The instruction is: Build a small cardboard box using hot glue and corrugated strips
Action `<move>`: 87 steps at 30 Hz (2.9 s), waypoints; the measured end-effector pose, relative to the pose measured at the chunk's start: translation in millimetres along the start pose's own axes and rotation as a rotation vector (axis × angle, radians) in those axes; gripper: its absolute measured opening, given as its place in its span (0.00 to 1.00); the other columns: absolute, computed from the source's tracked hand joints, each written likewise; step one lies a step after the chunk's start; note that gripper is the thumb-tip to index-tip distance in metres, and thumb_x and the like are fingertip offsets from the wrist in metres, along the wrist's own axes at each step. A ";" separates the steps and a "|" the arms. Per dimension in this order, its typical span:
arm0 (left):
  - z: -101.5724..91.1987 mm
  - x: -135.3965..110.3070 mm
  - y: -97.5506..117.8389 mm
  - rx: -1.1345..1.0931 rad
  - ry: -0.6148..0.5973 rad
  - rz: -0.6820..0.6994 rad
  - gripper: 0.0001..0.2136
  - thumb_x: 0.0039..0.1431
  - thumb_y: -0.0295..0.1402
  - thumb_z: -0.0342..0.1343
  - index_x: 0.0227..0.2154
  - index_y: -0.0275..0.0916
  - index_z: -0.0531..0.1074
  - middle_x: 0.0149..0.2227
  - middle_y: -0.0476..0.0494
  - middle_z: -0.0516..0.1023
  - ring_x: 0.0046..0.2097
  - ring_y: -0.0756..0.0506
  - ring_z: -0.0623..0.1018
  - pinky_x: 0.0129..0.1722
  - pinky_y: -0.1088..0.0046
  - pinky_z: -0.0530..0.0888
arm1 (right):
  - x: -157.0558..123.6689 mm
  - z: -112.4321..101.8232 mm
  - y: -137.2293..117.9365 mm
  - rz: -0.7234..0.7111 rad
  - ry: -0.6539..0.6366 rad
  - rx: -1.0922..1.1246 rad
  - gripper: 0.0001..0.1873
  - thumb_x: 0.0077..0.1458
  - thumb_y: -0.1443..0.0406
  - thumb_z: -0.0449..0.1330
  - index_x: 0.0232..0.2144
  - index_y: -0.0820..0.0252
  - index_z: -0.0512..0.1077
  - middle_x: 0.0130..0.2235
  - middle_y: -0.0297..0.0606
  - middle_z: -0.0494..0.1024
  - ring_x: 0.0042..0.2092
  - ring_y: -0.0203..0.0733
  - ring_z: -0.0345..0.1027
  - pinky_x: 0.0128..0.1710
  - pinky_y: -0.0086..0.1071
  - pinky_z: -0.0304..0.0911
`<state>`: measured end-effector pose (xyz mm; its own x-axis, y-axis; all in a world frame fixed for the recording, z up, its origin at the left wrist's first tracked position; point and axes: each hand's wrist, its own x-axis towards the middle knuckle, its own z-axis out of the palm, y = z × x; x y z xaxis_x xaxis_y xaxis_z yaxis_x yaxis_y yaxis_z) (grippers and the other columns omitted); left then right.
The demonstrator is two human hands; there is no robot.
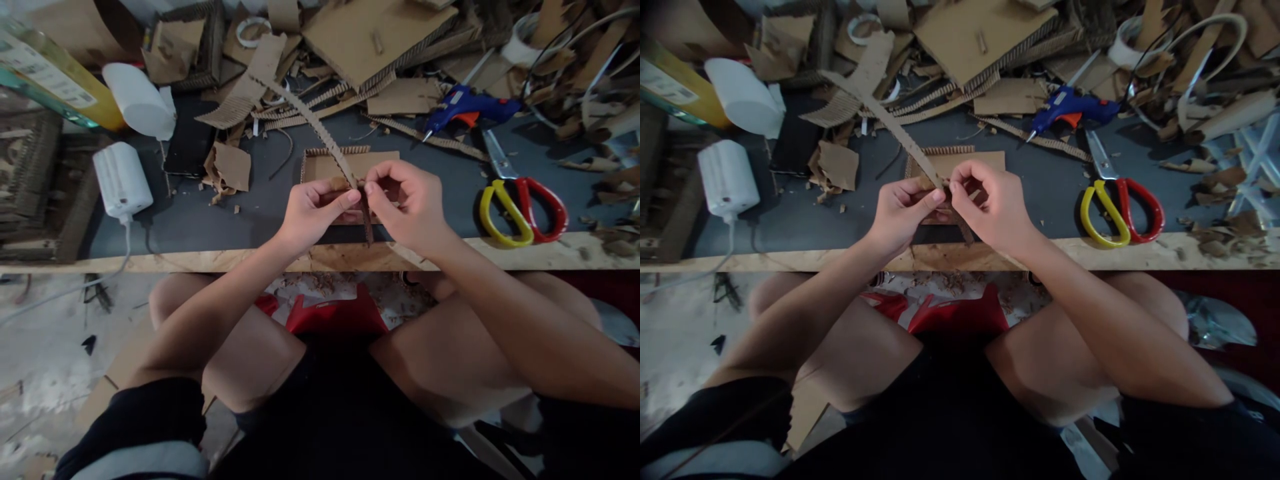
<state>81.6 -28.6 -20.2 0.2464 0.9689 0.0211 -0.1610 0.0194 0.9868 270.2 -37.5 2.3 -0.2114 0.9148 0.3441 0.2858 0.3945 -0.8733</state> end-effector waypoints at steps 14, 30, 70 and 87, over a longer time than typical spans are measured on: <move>-1.5 0.7 5.1 -0.079 -0.036 -0.046 0.19 0.61 0.51 0.76 0.43 0.42 0.84 0.40 0.47 0.90 0.42 0.43 0.92 0.29 0.79 0.84 | 20.6 -43.1 29.5 -0.360 0.258 -0.560 0.15 0.74 0.57 0.62 0.57 0.50 0.84 0.44 0.43 0.87 0.41 0.47 0.79 0.44 0.42 0.74; -0.1 0.6 -9.5 -0.062 0.058 0.071 0.22 0.58 0.55 0.77 0.35 0.39 0.83 0.37 0.46 0.89 0.40 0.44 0.90 0.42 0.69 0.89 | -1.0 -7.4 12.2 -0.369 0.077 -0.558 0.11 0.70 0.57 0.65 0.38 0.53 0.84 0.33 0.35 0.84 0.29 0.39 0.72 0.33 0.35 0.68; 11.6 -11.3 -1.3 0.022 0.171 -0.011 0.21 0.58 0.53 0.78 0.32 0.39 0.83 0.33 0.46 0.89 0.35 0.47 0.88 0.35 0.74 0.87 | -8.3 4.0 22.4 -0.646 0.185 -0.917 0.11 0.68 0.68 0.59 0.33 0.54 0.78 0.29 0.36 0.78 0.30 0.41 0.70 0.31 0.37 0.60; 0.6 3.3 8.3 -0.037 0.262 -0.141 0.13 0.70 0.40 0.71 0.32 0.40 0.79 0.35 0.47 0.89 0.35 0.47 0.88 0.31 0.77 0.85 | 2.1 -23.1 11.2 -0.790 0.278 -0.759 0.09 0.69 0.67 0.57 0.37 0.52 0.76 0.29 0.34 0.78 0.27 0.39 0.68 0.28 0.35 0.62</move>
<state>81.6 -25.4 -11.9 0.0150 0.9866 -0.1627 -0.1786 0.1627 0.9704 294.6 -29.2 1.2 -0.3966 0.3357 0.8544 0.6780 0.7346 0.0262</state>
